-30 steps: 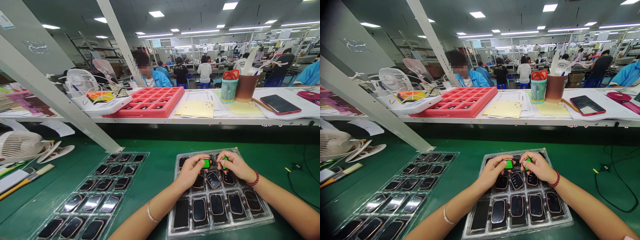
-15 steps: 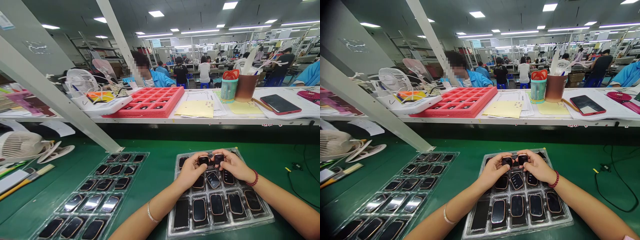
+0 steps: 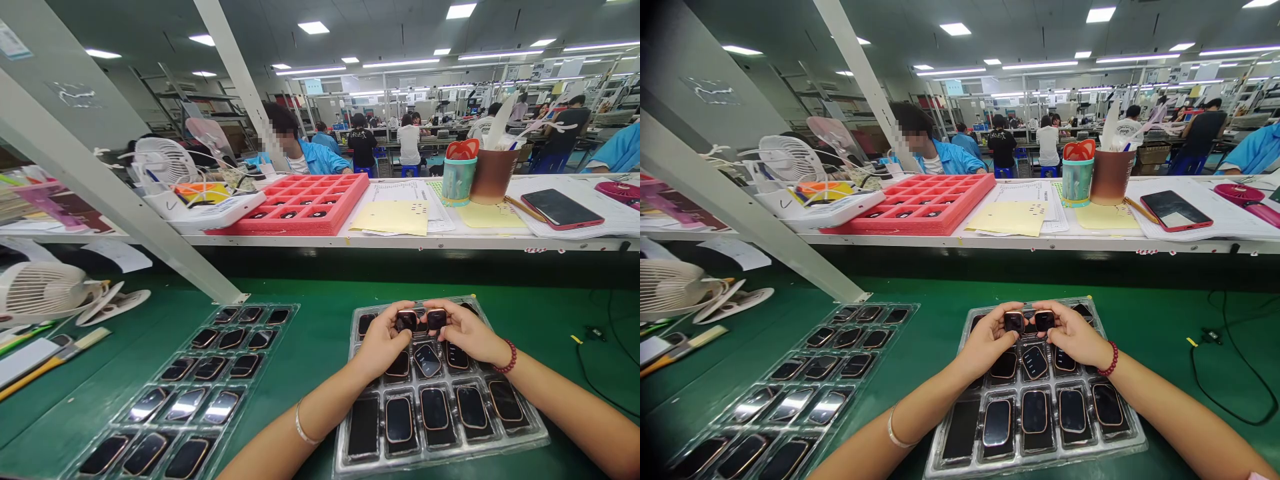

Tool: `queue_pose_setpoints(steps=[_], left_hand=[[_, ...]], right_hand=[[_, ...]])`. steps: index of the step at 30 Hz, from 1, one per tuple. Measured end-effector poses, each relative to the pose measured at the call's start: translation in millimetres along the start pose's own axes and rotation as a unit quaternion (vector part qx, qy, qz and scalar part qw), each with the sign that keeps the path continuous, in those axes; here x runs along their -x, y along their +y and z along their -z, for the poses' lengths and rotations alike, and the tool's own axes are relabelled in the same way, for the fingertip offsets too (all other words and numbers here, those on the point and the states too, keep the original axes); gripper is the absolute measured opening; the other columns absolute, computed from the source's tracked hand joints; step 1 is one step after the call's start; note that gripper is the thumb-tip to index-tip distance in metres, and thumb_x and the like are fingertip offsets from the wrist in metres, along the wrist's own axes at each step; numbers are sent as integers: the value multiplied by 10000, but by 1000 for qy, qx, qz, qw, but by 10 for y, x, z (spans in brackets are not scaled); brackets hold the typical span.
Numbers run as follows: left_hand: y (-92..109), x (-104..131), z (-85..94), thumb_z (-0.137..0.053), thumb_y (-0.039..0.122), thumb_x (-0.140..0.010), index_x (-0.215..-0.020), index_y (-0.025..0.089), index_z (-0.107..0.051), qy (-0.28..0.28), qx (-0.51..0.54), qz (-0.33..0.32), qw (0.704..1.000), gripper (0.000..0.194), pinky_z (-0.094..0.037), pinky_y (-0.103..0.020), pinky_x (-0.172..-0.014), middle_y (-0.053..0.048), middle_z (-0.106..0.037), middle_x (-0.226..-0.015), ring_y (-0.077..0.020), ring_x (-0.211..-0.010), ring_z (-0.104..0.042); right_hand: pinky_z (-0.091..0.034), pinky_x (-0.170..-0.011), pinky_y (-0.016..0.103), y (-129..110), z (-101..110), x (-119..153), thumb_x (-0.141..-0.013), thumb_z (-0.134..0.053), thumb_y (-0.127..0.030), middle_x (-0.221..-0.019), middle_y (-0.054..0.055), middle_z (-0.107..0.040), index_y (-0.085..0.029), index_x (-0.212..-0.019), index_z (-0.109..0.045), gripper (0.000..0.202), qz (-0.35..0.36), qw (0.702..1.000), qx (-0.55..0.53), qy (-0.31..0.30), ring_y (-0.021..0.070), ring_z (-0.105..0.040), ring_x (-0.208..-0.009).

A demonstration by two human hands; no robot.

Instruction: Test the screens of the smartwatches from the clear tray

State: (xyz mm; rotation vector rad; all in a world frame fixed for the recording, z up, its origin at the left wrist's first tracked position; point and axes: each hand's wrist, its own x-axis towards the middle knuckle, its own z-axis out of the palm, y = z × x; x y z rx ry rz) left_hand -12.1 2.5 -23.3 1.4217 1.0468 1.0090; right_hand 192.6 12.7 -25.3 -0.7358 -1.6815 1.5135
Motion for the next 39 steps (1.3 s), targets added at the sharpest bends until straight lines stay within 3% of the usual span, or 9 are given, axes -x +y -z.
queue_pose_setpoints(steps=[6,11,16,20,25,29,32,35,39], left_hand=[[34,15,-11,-554,97,-681,-1198,180,-500,-13,19,8,1000,526,-467,-295,-776,-75,-618,-1010,-210,-960,-585],[100,32,-23,-614,75,-666,-1223,190,-465,-19,80,20,996,588,-445,-247,-759,-61,-619,-1003,-184,-968,-578],[103,-15,40,-757,144,-619,-1206,187,-473,-62,256,84,961,654,-391,-159,-530,-34,-629,-918,-81,-646,-579],[70,-88,108,-691,404,-746,-1087,118,-572,-62,364,140,919,461,-343,-144,-428,-66,-648,-814,-61,-524,-544],[31,-146,156,-381,602,-871,-1007,81,-608,-73,399,199,892,585,-344,-168,-398,-99,-659,-739,-93,-492,-564],[42,-119,134,-540,571,-806,-1040,96,-577,-77,363,180,911,531,-366,-171,-435,-93,-663,-772,-95,-514,-576],[70,-64,75,-749,331,-679,-1139,140,-503,-68,270,119,953,556,-395,-172,-494,-69,-657,-869,-109,-602,-613],[92,-11,10,-738,179,-642,-1183,180,-457,-53,181,69,980,609,-452,-209,-609,-55,-636,-964,-127,-712,-631],[81,19,-30,-666,150,-680,-1177,184,-488,-56,127,29,990,529,-468,-294,-819,-79,-611,-1081,-153,-862,-618]], right_hand=[[-493,-877,327,42,12,8,-805,-561,-110,-1169,60,-545,-267,-1307,-408,547,10,1000,-6,-3,172,-552,-1036],[-522,-719,236,63,13,-7,-786,-662,-159,-1190,58,-522,-293,-1347,-351,656,-9,997,-78,8,108,-587,-828],[-541,-591,211,-18,48,-20,-769,-723,-250,-1034,61,-607,-226,-1283,-439,588,-54,986,-154,34,100,-617,-659],[-548,-544,220,-48,133,-29,-922,-426,-530,-992,138,-661,-139,-1199,-531,491,-128,956,-263,-13,138,-658,-642],[-538,-507,209,-22,209,-49,-960,-198,-560,-899,134,-684,-118,-1130,-573,604,-169,936,-308,-18,141,-662,-603],[-546,-518,201,-29,186,-44,-903,-465,-507,-963,119,-668,-144,-1135,-547,439,-149,943,-296,-17,132,-655,-633],[-545,-550,179,-42,125,-34,-760,-708,-249,-1023,66,-627,-200,-1162,-498,457,-115,962,-247,2,107,-640,-669],[-542,-570,195,-47,57,-26,-729,-705,-161,-1026,50,-592,-216,-1189,-459,525,-79,982,-171,17,109,-623,-702],[-519,-563,213,-48,1,-16,-750,-657,-160,-982,33,-569,-217,-1157,-464,454,-48,995,-76,31,114,-584,-709]])
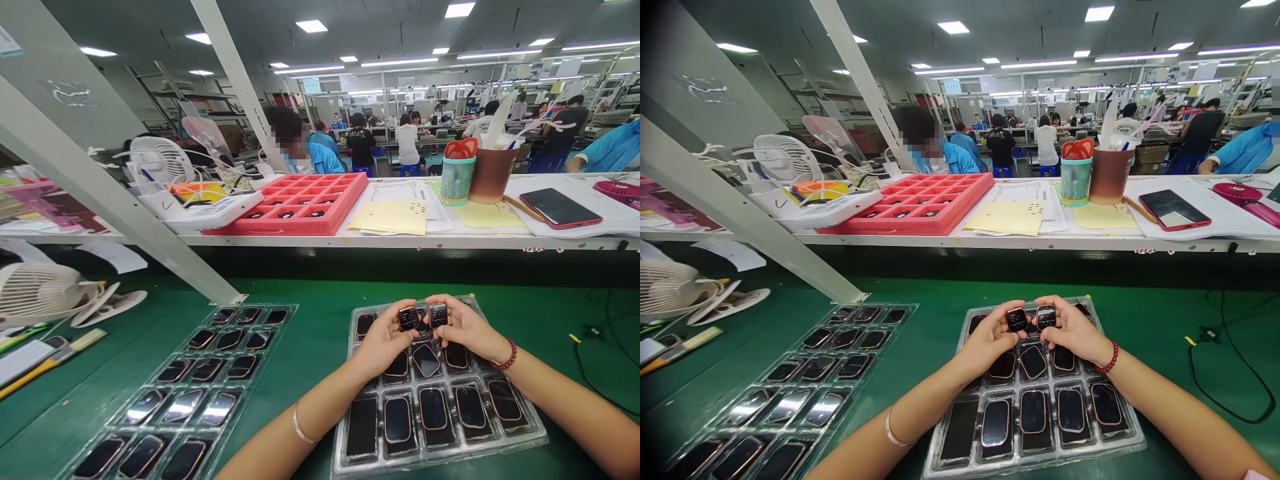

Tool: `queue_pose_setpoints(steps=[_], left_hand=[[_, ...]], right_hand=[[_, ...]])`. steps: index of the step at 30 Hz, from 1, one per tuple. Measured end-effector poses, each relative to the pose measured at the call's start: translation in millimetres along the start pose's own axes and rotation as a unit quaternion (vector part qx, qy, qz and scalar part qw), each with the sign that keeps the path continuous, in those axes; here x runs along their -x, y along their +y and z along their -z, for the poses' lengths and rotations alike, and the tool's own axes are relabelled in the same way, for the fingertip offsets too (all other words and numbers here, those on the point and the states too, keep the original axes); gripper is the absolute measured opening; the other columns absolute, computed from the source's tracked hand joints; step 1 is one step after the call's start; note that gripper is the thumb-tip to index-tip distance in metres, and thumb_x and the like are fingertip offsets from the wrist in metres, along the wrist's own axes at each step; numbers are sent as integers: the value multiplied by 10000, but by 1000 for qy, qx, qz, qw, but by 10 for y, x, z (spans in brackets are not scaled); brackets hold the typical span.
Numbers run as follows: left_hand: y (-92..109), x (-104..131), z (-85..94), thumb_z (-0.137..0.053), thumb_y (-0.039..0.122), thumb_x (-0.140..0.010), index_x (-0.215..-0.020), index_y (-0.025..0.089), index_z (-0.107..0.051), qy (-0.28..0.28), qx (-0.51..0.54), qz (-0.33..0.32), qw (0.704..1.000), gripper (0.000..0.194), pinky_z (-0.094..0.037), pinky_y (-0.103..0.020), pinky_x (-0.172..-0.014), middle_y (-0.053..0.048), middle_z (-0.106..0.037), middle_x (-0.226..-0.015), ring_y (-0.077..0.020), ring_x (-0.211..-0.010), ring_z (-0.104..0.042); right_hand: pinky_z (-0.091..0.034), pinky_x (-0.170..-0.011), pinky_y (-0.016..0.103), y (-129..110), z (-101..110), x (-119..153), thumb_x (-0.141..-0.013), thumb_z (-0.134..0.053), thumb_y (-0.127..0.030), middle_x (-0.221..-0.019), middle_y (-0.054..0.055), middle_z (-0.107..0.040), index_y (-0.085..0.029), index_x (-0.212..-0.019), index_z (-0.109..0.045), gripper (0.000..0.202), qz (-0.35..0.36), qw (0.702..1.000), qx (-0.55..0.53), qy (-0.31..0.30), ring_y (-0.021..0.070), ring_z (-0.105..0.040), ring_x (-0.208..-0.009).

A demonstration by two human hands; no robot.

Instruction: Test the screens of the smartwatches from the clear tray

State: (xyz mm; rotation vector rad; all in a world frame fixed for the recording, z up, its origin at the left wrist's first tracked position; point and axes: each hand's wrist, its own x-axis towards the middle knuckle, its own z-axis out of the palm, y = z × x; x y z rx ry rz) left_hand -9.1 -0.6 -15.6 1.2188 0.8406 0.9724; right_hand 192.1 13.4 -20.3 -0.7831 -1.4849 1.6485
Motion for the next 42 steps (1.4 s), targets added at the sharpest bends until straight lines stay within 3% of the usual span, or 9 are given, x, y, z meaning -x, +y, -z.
queue_pose_setpoints(steps=[4,12,20,29,36,42], left_hand=[[-37,-1,22,-605,213,-753,-1212,178,-497,-15,-19,-8,1000,473,-479,-302,-766,-82,-622,-1042,-139,-752,-613],[-35,17,21,-599,232,-775,-1285,199,-461,-19,-28,-6,999,529,-482,-310,-784,-81,-637,-1036,-140,-743,-616],[-26,16,19,-605,243,-777,-1204,164,-525,-25,-33,-8,999,441,-492,-311,-777,-93,-640,-1021,-143,-742,-621],[0,22,2,-605,243,-769,-1147,168,-548,-16,-40,-4,999,390,-496,-301,-731,-85,-649,-989,-147,-724,-625],[14,25,-8,-596,124,-701,-1092,168,-561,-13,-20,-7,1000,395,-497,-319,-805,-82,-641,-1043,-152,-785,-624],[25,32,-16,-580,114,-693,-1081,162,-551,-10,-23,-3,1000,392,-499,-317,-799,-75,-646,-1001,-145,-768,-620]], right_hand=[[-489,-537,223,10,-13,8,-757,-611,-144,-866,6,-549,-214,-1071,-499,341,15,997,72,17,119,-544,-659],[-491,-580,258,26,-19,13,-760,-591,-149,-854,15,-550,-214,-1036,-511,295,41,995,93,18,145,-545,-695],[-489,-688,291,11,-31,28,-777,-570,-144,-909,33,-578,-207,-1036,-523,271,69,989,133,14,179,-580,-829],[-506,-660,288,15,-20,34,-782,-556,-126,-951,45,-597,-210,-1038,-533,271,67,984,164,22,185,-598,-818],[-507,-720,307,18,-20,39,-763,-546,-105,-960,45,-596,-208,-1043,-535,299,68,978,195,20,196,-594,-855],[-506,-714,307,0,-31,39,-779,-542,-121,-961,47,-592,-207,-1049,-537,284,70,977,202,17,197,-593,-853]])
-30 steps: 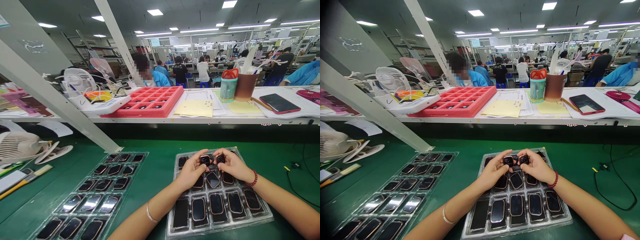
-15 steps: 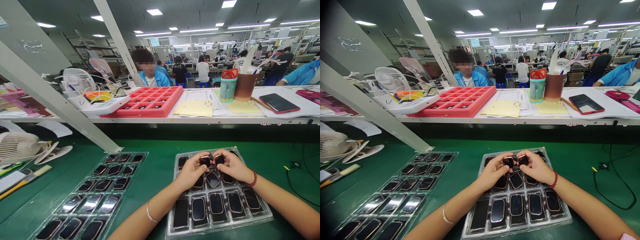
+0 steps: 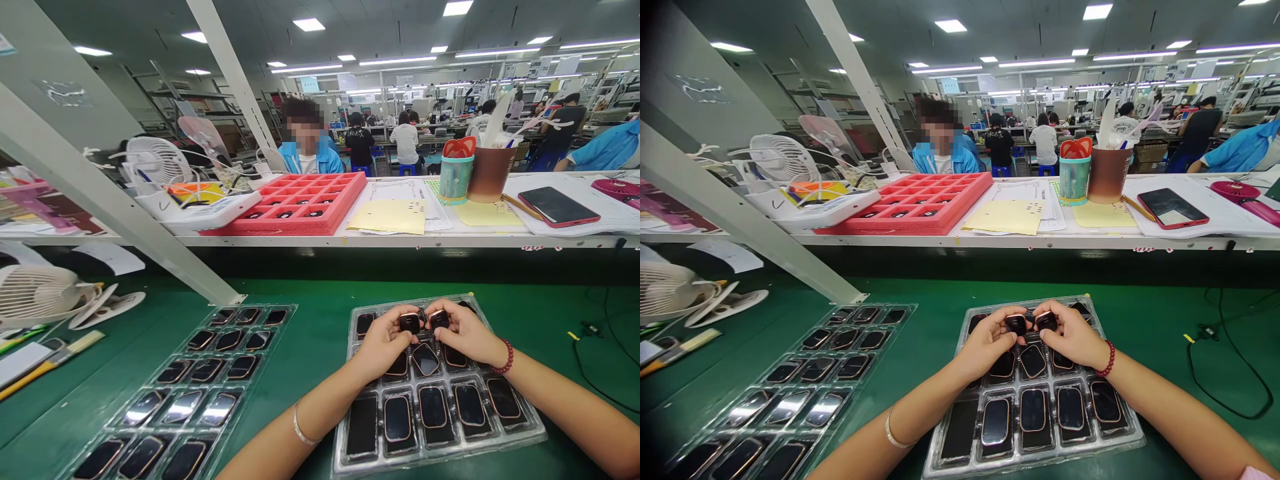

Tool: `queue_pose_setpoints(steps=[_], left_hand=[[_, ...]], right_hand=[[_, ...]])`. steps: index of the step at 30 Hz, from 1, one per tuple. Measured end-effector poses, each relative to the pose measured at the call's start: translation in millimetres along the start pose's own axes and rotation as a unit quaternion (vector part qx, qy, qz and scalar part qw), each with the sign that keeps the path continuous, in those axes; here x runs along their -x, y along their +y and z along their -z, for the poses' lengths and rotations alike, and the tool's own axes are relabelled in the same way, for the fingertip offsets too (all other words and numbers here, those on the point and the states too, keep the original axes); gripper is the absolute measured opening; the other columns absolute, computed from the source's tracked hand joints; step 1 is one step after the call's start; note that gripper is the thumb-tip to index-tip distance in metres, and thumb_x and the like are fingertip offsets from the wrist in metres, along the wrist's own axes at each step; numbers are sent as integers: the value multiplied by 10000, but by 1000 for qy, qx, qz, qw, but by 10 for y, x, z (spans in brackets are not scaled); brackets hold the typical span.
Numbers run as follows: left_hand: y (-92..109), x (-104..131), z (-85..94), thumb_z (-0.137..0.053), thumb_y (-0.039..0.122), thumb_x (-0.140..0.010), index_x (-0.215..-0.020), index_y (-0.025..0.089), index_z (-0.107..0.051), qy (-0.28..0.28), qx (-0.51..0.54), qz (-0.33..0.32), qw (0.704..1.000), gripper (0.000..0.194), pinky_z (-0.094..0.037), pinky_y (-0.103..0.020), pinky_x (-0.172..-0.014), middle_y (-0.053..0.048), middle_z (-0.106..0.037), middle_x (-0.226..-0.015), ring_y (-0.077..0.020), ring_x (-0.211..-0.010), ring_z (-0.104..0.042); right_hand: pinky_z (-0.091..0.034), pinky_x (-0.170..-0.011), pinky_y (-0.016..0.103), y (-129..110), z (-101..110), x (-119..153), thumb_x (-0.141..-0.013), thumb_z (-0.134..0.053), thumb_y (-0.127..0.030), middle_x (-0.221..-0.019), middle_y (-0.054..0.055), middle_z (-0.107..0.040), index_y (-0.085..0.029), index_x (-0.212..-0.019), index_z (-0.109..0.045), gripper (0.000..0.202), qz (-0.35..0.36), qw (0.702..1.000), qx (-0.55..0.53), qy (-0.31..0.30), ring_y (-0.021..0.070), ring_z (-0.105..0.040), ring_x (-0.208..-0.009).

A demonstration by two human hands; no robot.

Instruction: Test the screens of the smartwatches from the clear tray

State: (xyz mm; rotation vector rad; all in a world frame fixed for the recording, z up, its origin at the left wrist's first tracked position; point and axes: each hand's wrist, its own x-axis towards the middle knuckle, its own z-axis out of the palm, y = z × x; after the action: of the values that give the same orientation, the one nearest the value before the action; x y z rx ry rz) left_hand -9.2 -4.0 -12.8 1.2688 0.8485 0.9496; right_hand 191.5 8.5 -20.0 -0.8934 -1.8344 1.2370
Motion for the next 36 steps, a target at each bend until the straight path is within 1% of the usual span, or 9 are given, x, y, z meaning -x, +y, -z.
queue_pose_setpoints(steps=[4,9,13,18,20,23,28,32,36], left_hand=[[7,-1,8,-614,181,-719,-1081,158,-550,0,-11,-7,1000,369,-496,-310,-774,-77,-651,-975,-150,-754,-619],[10,-6,23,-568,337,-801,-1025,142,-584,3,-38,-7,999,297,-472,-263,-620,-74,-651,-899,-128,-625,-595],[12,-5,14,-653,262,-726,-1030,148,-577,4,-21,-11,1000,334,-487,-285,-724,-67,-651,-934,-135,-707,-594],[6,-5,20,-606,308,-773,-978,130,-601,-3,-28,-13,1000,271,-480,-281,-646,-64,-646,-842,-129,-625,-575],[4,-1,17,-614,286,-763,-1002,135,-596,-6,-22,-14,1000,283,-490,-292,-681,-72,-651,-868,-160,-714,-603],[-4,5,9,-642,209,-718,-1112,163,-558,-4,-5,-14,1000,405,-489,-307,-781,-86,-646,-1014,-206,-923,-608],[-33,3,25,-574,225,-770,-1167,166,-546,6,-36,3,999,403,-465,-255,-623,-92,-638,-1040,-174,-781,-632],[-26,-1,27,-564,209,-769,-1163,169,-550,2,-32,0,1000,397,-485,-279,-678,-87,-646,-1020,-181,-810,-631],[1,1,1,-565,147,-732,-1158,167,-535,4,-7,-1,1000,428,-495,-308,-773,-83,-647,-996,-205,-933,-610]], right_hand=[[-507,-702,301,4,4,3,-792,-550,-141,-943,42,-596,-205,-1047,-542,263,-2,1000,-3,4,186,-594,-814],[-510,-615,270,20,14,4,-873,-486,-222,-916,39,-597,-196,-1037,-555,180,-31,998,-44,-10,145,-591,-692],[-532,-662,276,11,7,6,-860,-513,-217,-959,43,-586,-193,-1053,-561,200,-20,998,-62,-16,150,-588,-754],[-542,-686,289,-16,-5,12,-851,-516,-211,-977,50,-584,-193,-1016,-569,174,-26,998,-57,-25,169,-586,-820],[-540,-669,286,-15,-3,13,-858,-500,-208,-963,51,-587,-192,-1011,-566,167,-30,998,-55,-24,169,-588,-808],[-525,-723,297,0,0,15,-817,-532,-148,-986,49,-588,-197,-1049,-552,237,-3,999,-39,-19,182,-590,-870],[-504,-707,284,18,0,19,-796,-510,-99,-973,51,-597,-189,-1059,-550,280,18,1000,-6,-10,177,-589,-852],[-493,-709,282,-8,1,20,-783,-507,-92,-963,53,-602,-182,-1039,-551,275,22,1000,5,-7,180,-590,-855],[-495,-723,294,-45,8,29,-773,-523,-106,-968,55,-597,-179,-1053,-540,290,33,999,10,-17,183,-589,-856]])
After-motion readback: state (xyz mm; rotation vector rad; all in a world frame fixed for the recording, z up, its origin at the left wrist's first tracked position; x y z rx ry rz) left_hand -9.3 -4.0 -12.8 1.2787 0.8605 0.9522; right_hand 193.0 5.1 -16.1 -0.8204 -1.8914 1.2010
